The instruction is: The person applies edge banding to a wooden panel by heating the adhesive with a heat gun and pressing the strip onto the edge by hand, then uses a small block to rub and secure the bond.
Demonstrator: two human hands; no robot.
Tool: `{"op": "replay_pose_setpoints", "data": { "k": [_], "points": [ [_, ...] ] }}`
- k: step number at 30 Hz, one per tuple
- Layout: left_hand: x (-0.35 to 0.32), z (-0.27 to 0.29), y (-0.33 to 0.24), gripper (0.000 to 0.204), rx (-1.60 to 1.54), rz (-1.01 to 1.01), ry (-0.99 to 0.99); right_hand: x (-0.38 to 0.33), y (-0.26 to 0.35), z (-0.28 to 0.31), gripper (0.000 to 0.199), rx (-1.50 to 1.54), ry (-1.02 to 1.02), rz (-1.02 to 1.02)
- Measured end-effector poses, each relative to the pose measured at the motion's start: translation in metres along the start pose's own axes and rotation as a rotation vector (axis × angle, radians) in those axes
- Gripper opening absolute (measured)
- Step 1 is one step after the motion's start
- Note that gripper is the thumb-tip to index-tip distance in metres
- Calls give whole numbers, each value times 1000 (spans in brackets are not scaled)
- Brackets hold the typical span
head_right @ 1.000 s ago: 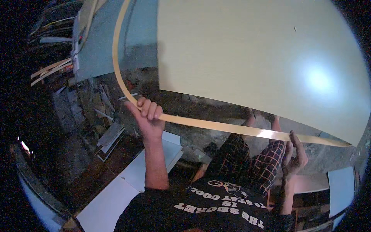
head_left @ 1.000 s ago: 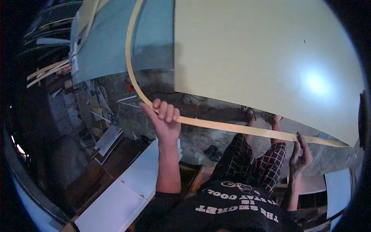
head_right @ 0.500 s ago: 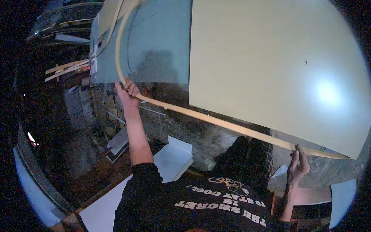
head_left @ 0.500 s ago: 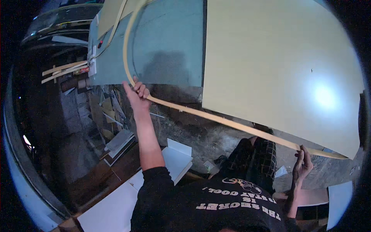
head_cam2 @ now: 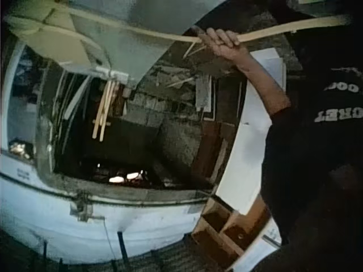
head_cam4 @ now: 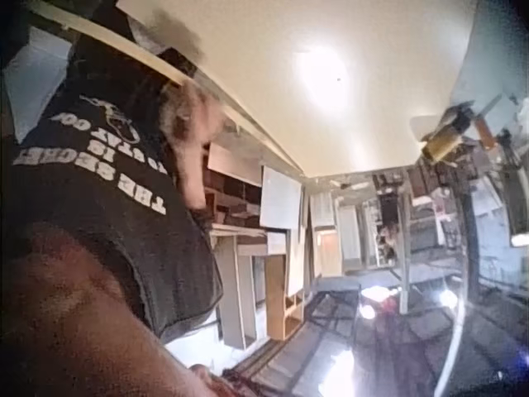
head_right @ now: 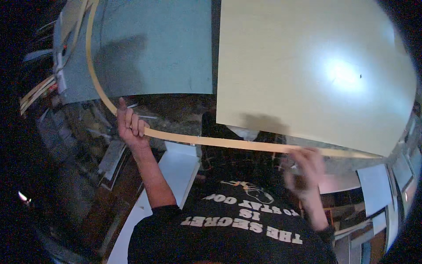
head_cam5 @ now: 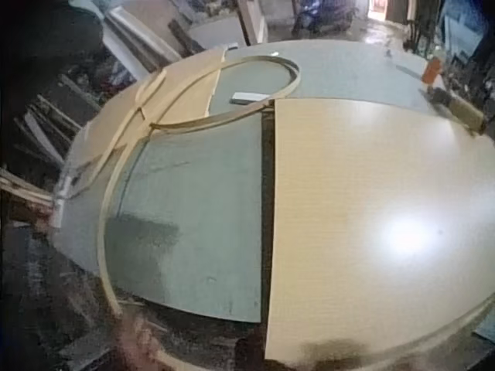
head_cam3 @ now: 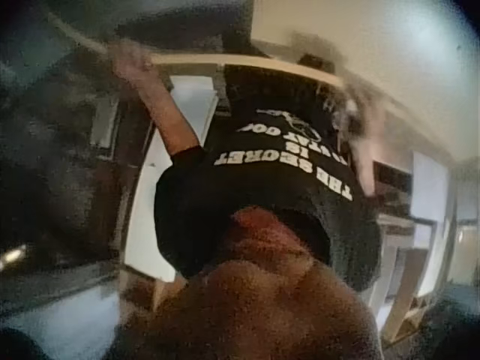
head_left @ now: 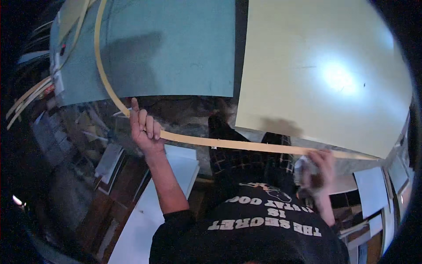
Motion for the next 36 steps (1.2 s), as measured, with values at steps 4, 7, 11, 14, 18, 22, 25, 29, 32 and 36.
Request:
{"op": "replay_pose_setpoints", "data": {
  "k": [4, 7, 11, 14, 18, 22, 25, 29, 32, 36],
  "points": [
    [1, 28, -7, 43, 11, 42, -16, 68, 67, -130, 40, 323, 260, -183],
    [6, 55, -21, 45, -66, 58, 88, 98, 95, -198, 33, 309, 439, -324],
    [4, 87, -27, 46, -136, 85, 149, 104, 106, -235, 34, 420, 676, -487],
    [-9, 98, -26, 46, -126, 127, 193, 94, 115, -243, 33, 445, 684, -479],
    [-29, 105, -29, 49, -171, 157, 235, 76, 124, -253, 21, 405, 680, -514],
    [-36, 107, -26, 52, -212, 162, 273, 79, 113, -244, 13, 331, 315, -502],
    [-35, 105, -20, 52, -200, 165, 273, 64, 107, -204, 10, 535, 32, -619],
    [-35, 106, -15, 53, -198, 186, 254, 4, 125, -159, 17, 749, 127, -733],
    [-34, 108, -10, 53, -184, 181, 262, -37, 132, -165, 29, 307, 554, -719],
    [-32, 109, -3, 53, -166, 175, 274, -38, 116, -149, 19, 145, 70, -702]
  ]
}}
Point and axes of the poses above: each hand's wrist, its own x-axis towards the middle knuckle, its own z-axis out of the back of the hand, y = z × x, the point moved 4 cm from there along x, towards the middle knuckle, and after that the axes turned 11 degrees about x, right-handed, at the moved point
